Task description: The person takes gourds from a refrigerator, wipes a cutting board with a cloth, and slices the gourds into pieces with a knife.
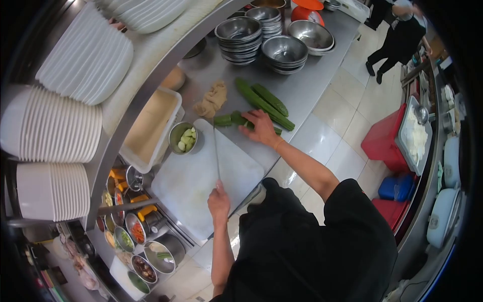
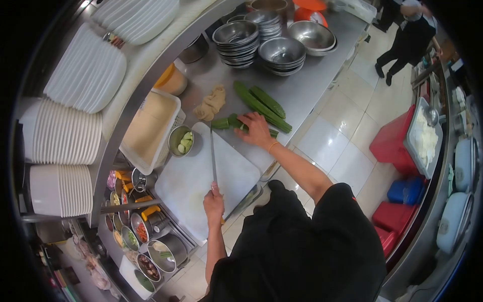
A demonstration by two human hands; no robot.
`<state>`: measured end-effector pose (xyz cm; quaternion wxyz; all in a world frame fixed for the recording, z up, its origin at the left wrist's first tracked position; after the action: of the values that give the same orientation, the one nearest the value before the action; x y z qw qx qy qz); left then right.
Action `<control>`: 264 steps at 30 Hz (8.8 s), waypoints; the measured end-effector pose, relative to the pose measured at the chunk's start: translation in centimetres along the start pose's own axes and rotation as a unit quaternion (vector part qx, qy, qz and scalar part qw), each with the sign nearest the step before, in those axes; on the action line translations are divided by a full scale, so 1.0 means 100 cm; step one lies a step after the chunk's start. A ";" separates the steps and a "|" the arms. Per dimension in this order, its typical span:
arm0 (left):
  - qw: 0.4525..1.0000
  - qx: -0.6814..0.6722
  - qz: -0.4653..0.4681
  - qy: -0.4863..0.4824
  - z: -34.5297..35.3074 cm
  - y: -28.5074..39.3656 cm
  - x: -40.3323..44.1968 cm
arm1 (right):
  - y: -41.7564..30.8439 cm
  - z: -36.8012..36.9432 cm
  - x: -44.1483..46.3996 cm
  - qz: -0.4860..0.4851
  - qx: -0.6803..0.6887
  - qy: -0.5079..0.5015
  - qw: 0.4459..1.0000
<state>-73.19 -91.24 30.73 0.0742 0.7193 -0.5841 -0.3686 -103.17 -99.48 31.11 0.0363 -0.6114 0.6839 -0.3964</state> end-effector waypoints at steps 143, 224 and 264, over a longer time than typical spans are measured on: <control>0.976 -0.115 -0.168 0.078 -0.054 -0.148 -0.101 | -0.213 0.095 -0.104 -0.259 0.019 -0.298 0.919; 0.932 -0.130 -0.301 0.154 -0.049 -0.199 -0.185 | -0.256 0.149 -0.101 -0.244 0.055 -0.335 0.908; 0.991 -0.134 0.001 0.031 0.001 -0.054 -0.056 | 0.111 -0.039 0.011 0.203 -0.064 -0.087 0.973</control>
<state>-69.22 -84.56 30.25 0.1884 0.7134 -0.5278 -0.4206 -114.48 -99.23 27.75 0.1362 -0.4930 0.8119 -0.2814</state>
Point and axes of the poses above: each hand's wrist, its own x-axis towards the middle knuckle, its own z-axis out of the palm, y = z × x, the point moved 7 cm from there along x, towards the middle knuckle, and after that the axes turned 2 degrees about -y, right-handed, at the moved point
